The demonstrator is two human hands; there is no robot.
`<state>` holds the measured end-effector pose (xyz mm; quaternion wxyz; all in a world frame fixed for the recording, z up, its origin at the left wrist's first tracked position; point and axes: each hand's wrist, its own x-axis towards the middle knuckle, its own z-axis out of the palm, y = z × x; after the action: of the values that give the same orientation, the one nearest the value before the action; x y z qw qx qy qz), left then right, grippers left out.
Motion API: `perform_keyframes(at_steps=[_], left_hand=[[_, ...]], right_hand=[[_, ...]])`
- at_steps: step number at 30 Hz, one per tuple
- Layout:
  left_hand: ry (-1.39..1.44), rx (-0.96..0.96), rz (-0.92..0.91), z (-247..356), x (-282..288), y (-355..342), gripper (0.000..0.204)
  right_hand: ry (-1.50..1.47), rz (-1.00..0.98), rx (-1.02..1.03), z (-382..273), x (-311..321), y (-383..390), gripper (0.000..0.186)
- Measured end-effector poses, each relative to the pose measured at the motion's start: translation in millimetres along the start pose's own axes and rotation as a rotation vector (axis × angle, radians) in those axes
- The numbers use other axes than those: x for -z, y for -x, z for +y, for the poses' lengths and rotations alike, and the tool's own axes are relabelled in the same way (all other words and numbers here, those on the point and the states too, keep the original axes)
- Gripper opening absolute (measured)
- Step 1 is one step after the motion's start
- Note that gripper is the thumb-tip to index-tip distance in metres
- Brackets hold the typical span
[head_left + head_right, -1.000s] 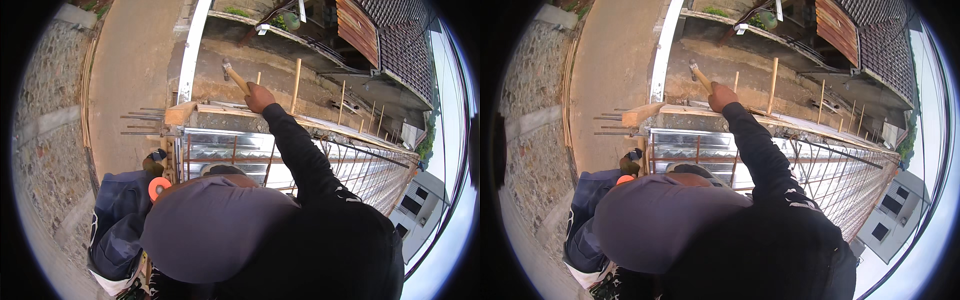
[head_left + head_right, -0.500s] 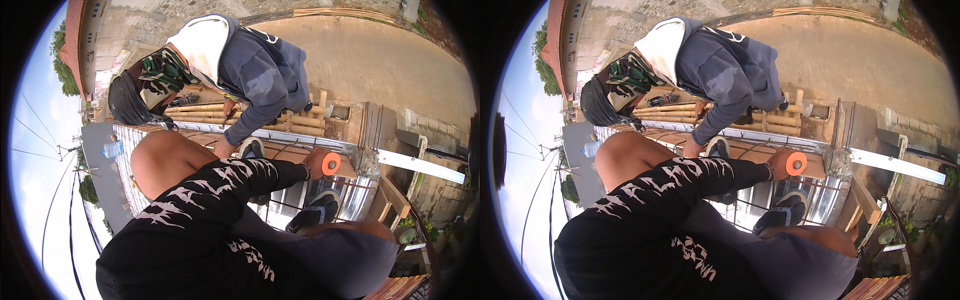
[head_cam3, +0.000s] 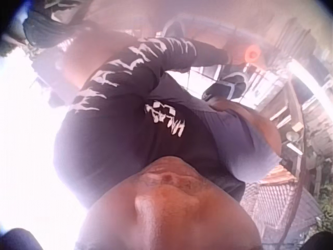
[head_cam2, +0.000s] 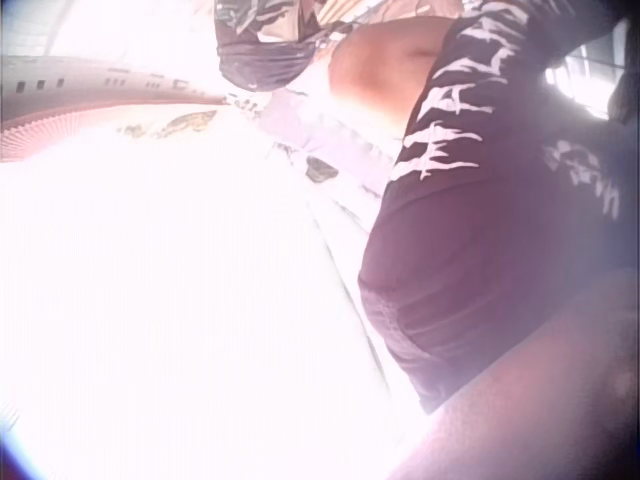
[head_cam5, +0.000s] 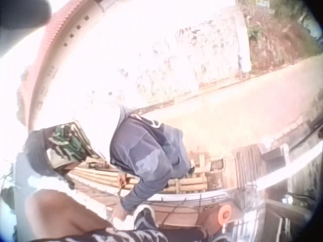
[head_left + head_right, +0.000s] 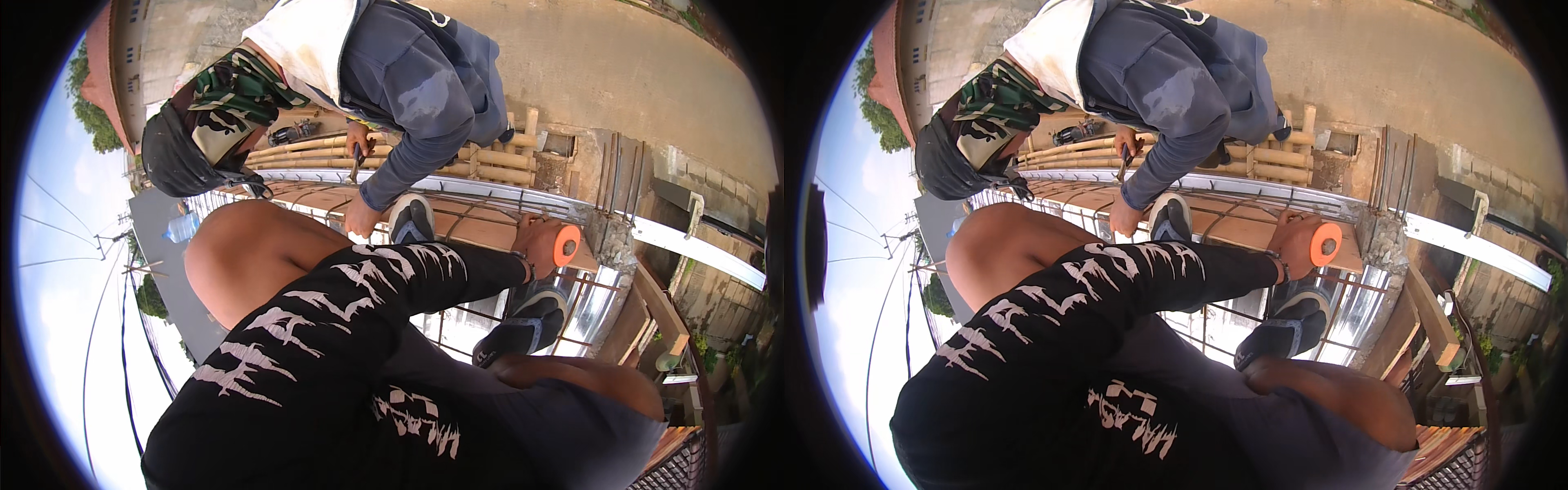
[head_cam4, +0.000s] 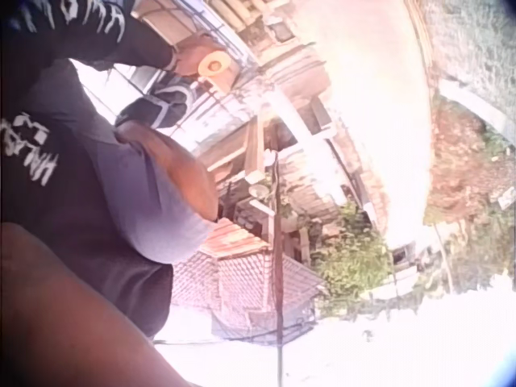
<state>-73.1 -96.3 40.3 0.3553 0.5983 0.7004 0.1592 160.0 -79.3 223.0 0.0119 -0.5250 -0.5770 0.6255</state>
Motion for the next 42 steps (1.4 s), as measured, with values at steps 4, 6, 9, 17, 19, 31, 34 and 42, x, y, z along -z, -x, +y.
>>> perform_keyframes(at_steps=[4,6,9,17,19,31,34,42], left_hand=[[0.091,0.04,0.004,-1.6,-8.3,-1.9,0.022],[0.088,0.056,0.02,-3.3,-13.4,-1.9,0.023],[0.086,0.108,0.082,-2.0,-21.0,-4.1,0.026],[0.14,0.148,0.081,-1.0,-33.8,-12.1,0.03],[0.11,0.128,0.095,-2.6,-30.9,-11.5,0.032],[0.08,0.169,0.038,1.9,-10.4,-9.7,0.029],[0.1,0.092,0.098,1.0,-19.1,-14.2,0.029],[0.145,-0.102,0.085,0.9,-13.1,-7.0,0.025]], right_hand=[[-0.026,-0.115,0.036,-27.2,-2.2,-6.4,0.036],[-0.036,-0.157,0.051,-38.8,-2.5,-9.2,0.036],[-0.044,-0.217,0.068,-54.8,-3.1,-14.2,0.035],[-0.067,-0.317,0.098,-85.9,-0.2,-29.3,0.033],[-0.069,-0.342,0.112,-93.6,0.7,-34.2,0.033],[-0.052,-0.337,0.204,-152.8,23.4,-27.3,0.031],[-0.066,-0.263,0.227,-164.1,27.0,-27.6,0.03],[-0.054,-0.423,0.218,-163.2,29.7,-45.9,0.03]])
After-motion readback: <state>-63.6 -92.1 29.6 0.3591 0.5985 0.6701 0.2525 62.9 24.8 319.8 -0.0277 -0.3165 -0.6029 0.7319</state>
